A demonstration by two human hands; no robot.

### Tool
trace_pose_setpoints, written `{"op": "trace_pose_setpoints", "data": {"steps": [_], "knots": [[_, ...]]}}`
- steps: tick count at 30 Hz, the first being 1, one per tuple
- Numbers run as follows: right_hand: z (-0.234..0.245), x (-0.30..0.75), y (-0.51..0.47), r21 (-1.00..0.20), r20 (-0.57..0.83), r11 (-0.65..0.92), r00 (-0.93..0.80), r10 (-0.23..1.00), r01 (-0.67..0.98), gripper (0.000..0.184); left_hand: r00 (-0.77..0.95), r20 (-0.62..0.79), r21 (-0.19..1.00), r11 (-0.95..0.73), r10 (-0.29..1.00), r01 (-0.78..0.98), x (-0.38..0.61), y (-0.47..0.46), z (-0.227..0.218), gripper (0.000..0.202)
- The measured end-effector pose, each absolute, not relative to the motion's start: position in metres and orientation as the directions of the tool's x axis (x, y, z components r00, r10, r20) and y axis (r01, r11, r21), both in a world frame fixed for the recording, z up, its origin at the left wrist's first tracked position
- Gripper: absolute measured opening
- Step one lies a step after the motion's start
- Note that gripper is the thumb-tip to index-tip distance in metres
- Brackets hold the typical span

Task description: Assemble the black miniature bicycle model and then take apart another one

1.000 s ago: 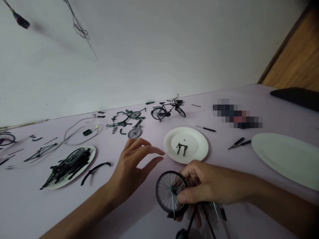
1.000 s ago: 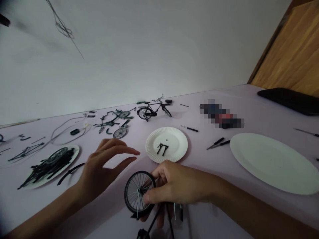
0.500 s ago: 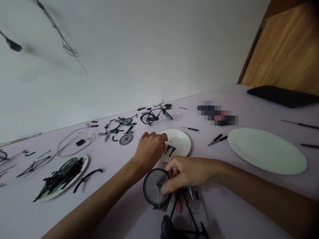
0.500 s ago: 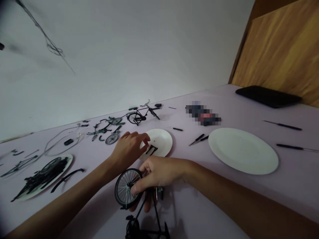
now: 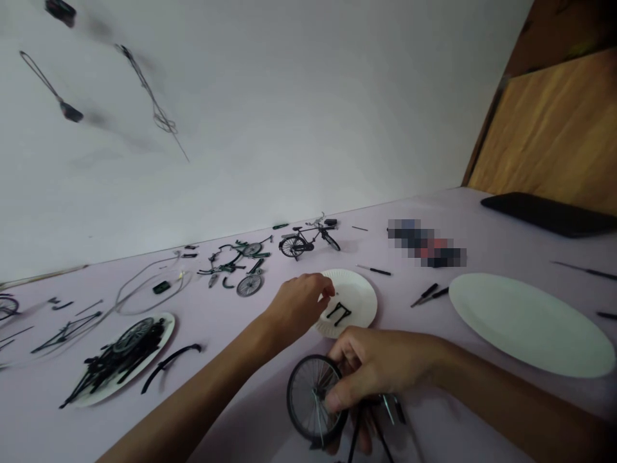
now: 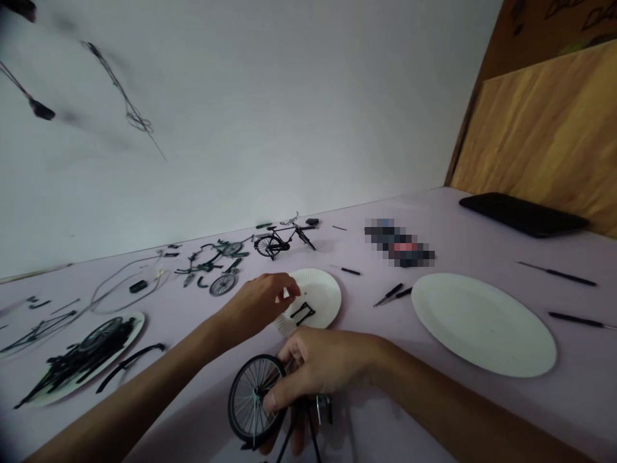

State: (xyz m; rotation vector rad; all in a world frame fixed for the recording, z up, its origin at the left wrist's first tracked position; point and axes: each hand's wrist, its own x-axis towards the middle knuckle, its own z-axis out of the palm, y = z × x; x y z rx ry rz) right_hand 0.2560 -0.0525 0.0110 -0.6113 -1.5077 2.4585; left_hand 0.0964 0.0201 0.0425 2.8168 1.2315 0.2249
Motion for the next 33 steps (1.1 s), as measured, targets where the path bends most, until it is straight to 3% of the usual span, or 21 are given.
{"op": "trace_pose_setpoints", "data": {"steps": [6, 10, 12, 15, 19, 22, 24, 26, 30, 33], "knots": [[0.014, 0.256, -0.055, -0.874, -0.297, -0.479, -0.869, 0.395, 0.081, 0.017, 0.744, 0.129, 0.076, -0.755, 0.655, 0.651, 0.064, 0.022, 0.048, 0.016], [0.016, 0.255, -0.057, -0.89, -0.314, -0.447, -0.832, 0.458, 0.09, 0.009, 0.828, 0.111, -0.038, -0.831, 0.549, 0.556, 0.068, 0.02, 0.038, 0.004], [0.015, 0.254, -0.056, -0.9, -0.309, -0.427, -0.819, 0.484, 0.087, 0.008, 0.849, 0.114, -0.102, -0.844, 0.515, 0.526, 0.075, 0.02, 0.034, 0.014], [0.013, 0.255, -0.055, -0.889, -0.304, -0.449, -0.847, 0.437, 0.088, 0.01, 0.858, 0.128, -0.148, -0.846, 0.498, 0.513, 0.081, 0.022, 0.034, 0.02], [0.014, 0.257, -0.053, -0.877, -0.258, -0.476, -0.902, 0.347, 0.068, 0.02, 0.835, 0.162, -0.114, -0.831, 0.526, 0.545, 0.071, 0.017, 0.048, 0.012], [0.014, 0.258, -0.053, -0.878, -0.258, -0.474, -0.898, 0.357, 0.063, 0.021, 0.802, 0.218, 0.0, -0.822, 0.556, 0.57, 0.049, 0.001, 0.059, 0.011], [0.014, 0.258, -0.053, -0.877, -0.26, -0.477, -0.894, 0.364, 0.061, 0.021, 0.769, 0.259, 0.31, -0.805, 0.584, 0.506, 0.033, -0.012, 0.059, 0.012], [0.014, 0.258, -0.053, -0.877, -0.264, -0.475, -0.893, 0.365, 0.066, 0.022, 0.707, 0.312, 0.489, -0.745, 0.635, 0.453, 0.02, -0.024, 0.054, 0.013], [0.015, 0.255, -0.053, -0.876, -0.302, -0.474, -0.866, 0.398, 0.088, 0.023, 0.533, 0.382, 0.645, -0.631, 0.755, 0.431, 0.011, -0.039, 0.041, 0.003], [0.016, 0.253, -0.053, -0.87, -0.321, -0.484, -0.849, 0.42, 0.089, 0.024, 0.506, 0.4, 0.692, -0.614, 0.764, 0.38, 0.015, -0.045, 0.038, 0.01]]}}
